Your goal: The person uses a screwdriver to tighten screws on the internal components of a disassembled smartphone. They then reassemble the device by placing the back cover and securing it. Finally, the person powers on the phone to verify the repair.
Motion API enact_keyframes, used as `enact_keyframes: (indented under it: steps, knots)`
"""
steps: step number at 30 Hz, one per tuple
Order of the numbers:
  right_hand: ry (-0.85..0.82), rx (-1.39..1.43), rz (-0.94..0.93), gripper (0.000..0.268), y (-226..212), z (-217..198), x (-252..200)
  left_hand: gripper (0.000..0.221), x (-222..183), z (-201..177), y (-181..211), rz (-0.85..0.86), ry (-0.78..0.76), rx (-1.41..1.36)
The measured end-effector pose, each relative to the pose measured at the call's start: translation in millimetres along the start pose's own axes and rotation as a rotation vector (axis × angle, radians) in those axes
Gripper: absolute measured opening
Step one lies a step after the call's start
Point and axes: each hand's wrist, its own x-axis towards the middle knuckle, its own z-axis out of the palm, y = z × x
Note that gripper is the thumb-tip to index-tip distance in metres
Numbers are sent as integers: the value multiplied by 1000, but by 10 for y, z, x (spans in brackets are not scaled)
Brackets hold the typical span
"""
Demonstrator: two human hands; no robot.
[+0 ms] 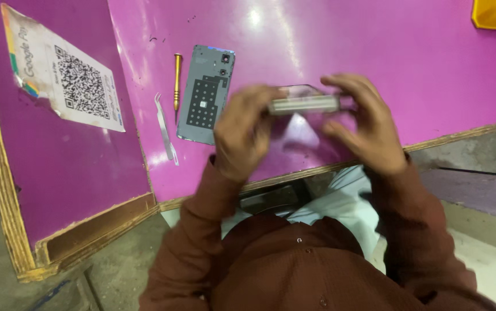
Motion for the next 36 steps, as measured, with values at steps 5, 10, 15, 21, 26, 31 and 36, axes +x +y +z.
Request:
enact_keyframes:
  steps: [5, 10, 15, 21, 26, 31, 36]
  knots:
    - [-121, -112, 166, 35, 182, -81, 271, 36, 401, 36, -169, -283, 6, -448]
    - [-140, 157, 349, 28, 389, -41, 139, 42, 392, 107, -278, -481, -46, -771]
    - [-140, 366, 373, 32, 574, -14, 36, 49, 349, 97, -316, -597, -136, -798]
    - [-86, 393, 418, 34, 678, -58, -37, 69, 261, 112, -313, -498, -194, -765]
    - [-270, 947, 432, 43, 713, -74, -23, 84, 161, 196, -280, -360, -310, -879]
    - [-420, 1075, 507, 33, 916, -35, -46, 86, 133, 257, -241, -251, -366, -757]
    - [-420, 1058, 518, 24, 936, -18, -20, 80, 128, 236, -226, -258, -324, -678]
